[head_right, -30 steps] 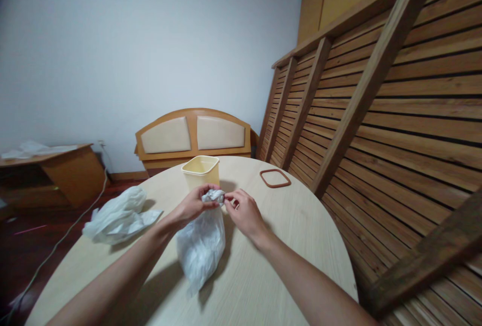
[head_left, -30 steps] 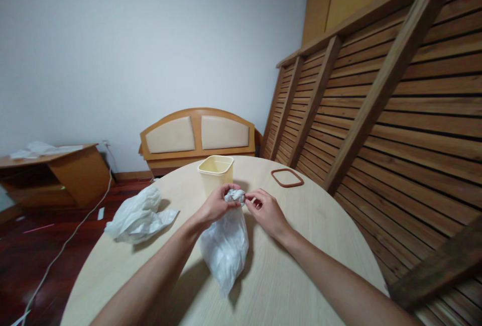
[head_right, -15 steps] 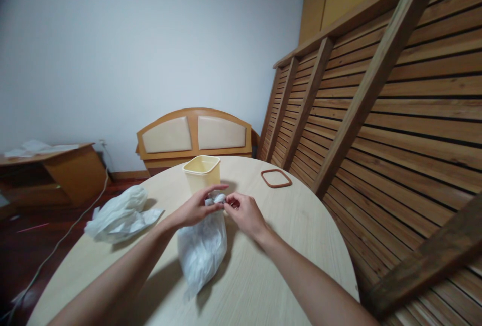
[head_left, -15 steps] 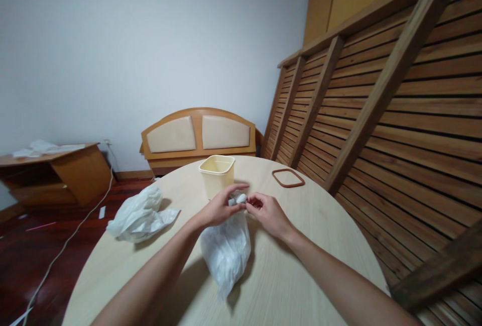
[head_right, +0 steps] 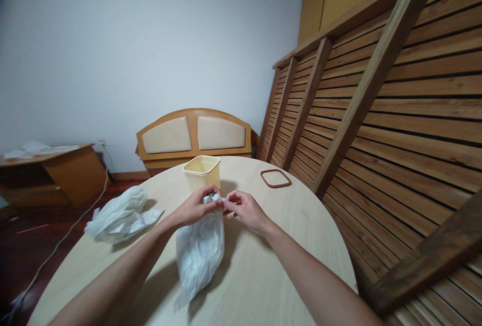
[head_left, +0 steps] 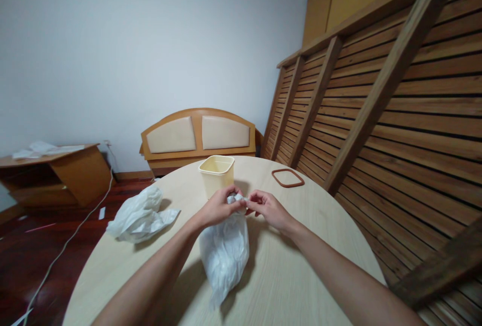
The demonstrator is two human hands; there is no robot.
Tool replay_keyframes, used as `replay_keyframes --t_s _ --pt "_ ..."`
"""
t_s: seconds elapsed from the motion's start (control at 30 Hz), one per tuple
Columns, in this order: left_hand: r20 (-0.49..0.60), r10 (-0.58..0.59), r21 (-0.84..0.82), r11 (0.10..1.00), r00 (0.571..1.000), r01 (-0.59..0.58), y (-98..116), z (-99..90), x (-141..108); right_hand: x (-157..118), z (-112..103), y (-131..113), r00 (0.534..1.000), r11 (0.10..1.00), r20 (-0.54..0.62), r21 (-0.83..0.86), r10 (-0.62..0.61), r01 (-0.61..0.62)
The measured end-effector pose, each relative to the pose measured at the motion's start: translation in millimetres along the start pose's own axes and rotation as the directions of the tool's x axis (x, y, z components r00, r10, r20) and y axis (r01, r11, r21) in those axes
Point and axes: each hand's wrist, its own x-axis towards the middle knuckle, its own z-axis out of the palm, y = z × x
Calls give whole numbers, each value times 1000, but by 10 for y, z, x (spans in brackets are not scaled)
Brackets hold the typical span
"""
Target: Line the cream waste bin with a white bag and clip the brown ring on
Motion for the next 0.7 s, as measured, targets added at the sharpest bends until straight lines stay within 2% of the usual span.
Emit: replay_keyframes --t_s 0.13,0.27,0.4,0.47,0.57,0.7 --pt "-19 6 -30 1000 1000 -6 -25 -31 11 30 -52 29 999 998 -14 54 -42 43" --pt "-27 31 27 999 999 -31 -3 -29 6 63 -66 86 993 991 -62 79 -99 104" --pt "21 43 54 998 999 -44 3 -21 -7 52 -17 111 971 978 -117 -31 -209 207" --pt "50 40 86 995 998 -45 -22 -32 -11 14 25 104 966 969 -120 -122 -231 217" --pt "110 21 160 986 994 -38 -62 -84 -26 -65 91 85 968 930 -39 -289 -247 226" --pt "263 -26 233 972 965 -38 -79 -204 -73 -136 154 71 948 824 108 -471 -299 314"
